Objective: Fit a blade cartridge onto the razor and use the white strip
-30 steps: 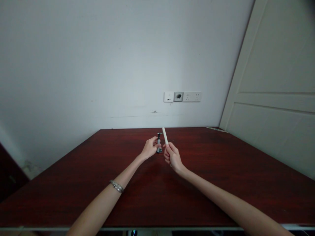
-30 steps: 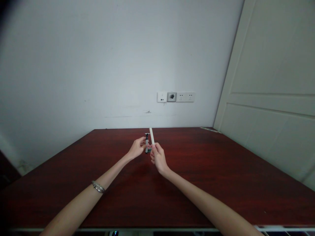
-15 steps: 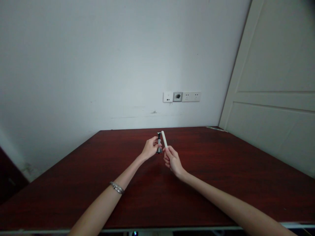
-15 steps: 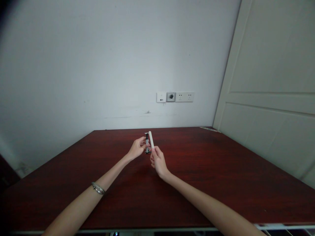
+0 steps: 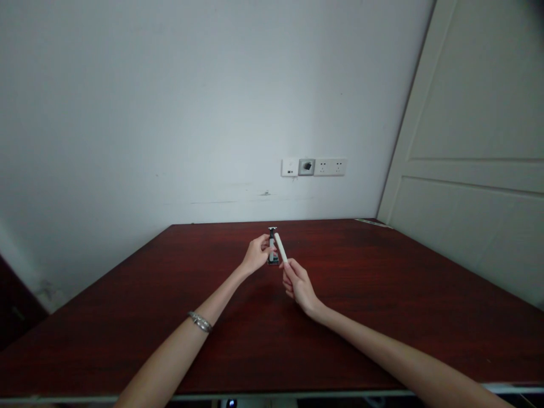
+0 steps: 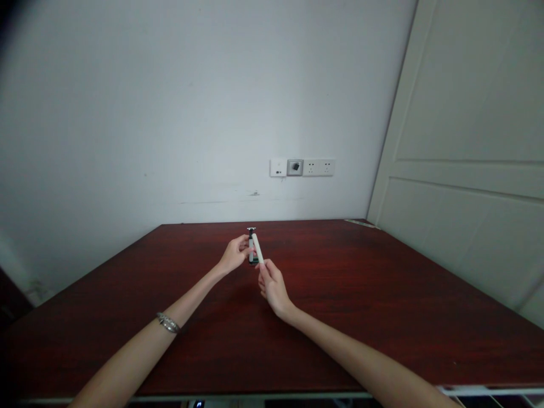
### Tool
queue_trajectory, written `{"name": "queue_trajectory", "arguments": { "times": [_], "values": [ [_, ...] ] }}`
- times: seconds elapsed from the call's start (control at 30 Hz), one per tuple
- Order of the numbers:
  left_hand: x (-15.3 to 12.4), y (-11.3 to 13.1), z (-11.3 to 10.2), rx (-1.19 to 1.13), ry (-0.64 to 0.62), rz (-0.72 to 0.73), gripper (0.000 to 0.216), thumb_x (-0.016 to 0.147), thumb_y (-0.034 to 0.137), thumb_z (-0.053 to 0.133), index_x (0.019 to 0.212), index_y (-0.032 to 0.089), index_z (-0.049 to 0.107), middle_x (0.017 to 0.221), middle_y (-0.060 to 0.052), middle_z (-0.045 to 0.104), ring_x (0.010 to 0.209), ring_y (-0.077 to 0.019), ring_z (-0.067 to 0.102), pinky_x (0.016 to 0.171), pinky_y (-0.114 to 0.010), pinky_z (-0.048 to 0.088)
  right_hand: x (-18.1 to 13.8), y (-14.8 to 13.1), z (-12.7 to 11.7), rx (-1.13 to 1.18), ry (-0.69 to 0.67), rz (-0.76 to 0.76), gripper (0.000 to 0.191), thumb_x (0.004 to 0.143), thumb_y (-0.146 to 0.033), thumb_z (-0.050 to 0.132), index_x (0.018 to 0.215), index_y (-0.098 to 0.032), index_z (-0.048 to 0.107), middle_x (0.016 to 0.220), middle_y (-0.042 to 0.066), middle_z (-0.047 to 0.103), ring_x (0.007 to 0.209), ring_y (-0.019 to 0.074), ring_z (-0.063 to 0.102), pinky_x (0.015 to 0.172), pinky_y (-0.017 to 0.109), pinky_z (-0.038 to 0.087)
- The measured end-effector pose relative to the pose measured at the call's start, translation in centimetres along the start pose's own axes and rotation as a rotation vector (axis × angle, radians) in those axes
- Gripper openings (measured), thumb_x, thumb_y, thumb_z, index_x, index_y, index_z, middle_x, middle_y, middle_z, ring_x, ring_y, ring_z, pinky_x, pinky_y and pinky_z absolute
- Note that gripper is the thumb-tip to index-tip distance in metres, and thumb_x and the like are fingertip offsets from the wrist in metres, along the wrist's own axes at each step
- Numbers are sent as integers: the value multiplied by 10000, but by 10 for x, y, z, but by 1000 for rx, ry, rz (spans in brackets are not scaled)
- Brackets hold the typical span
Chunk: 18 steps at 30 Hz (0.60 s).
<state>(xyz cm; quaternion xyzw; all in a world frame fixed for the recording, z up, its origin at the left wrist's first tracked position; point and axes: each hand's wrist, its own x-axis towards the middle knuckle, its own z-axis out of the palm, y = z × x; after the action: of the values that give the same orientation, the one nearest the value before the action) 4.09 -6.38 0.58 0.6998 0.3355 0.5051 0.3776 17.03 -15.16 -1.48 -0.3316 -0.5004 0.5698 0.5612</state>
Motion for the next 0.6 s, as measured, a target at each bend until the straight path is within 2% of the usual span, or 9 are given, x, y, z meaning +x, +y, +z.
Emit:
{"name": "queue_trajectory", "arguments": {
  "times": [0.13,0.37,0.47,0.6],
  "values": [
    [0,2,0,-1,-10,20,184,679,34,574,846,112,564,768,-40,643,714,-152,640,707,-304,518,7,-11,3,15,-3,-62,324,763,-526,521,813,-214,446,494,-110,248,370,30,158,316,133,93],
    [0,4,-2,0,25,17,204,672,24,576,853,119,569,794,-42,658,740,-146,642,704,-281,524,5,8,0,-16,-12,-9,311,771,-514,508,810,-215,431,497,-109,252,369,34,182,317,134,100],
    [1,1,-2,-4,10,12,189,680,54,591,857,114,567,771,-42,659,685,-141,642,683,-289,531,7,3,1,-7,-6,-48,305,778,-512,503,821,-216,439,506,-107,246,378,36,177,317,134,107],
    [1,-1,-1,-8,-7,39,205,669,50,600,860,118,573,806,-48,664,756,-150,645,731,-291,522,9,1,1,-25,-4,-42,316,773,-521,507,826,-216,443,502,-108,243,379,35,171,320,131,113]
  ]
}}
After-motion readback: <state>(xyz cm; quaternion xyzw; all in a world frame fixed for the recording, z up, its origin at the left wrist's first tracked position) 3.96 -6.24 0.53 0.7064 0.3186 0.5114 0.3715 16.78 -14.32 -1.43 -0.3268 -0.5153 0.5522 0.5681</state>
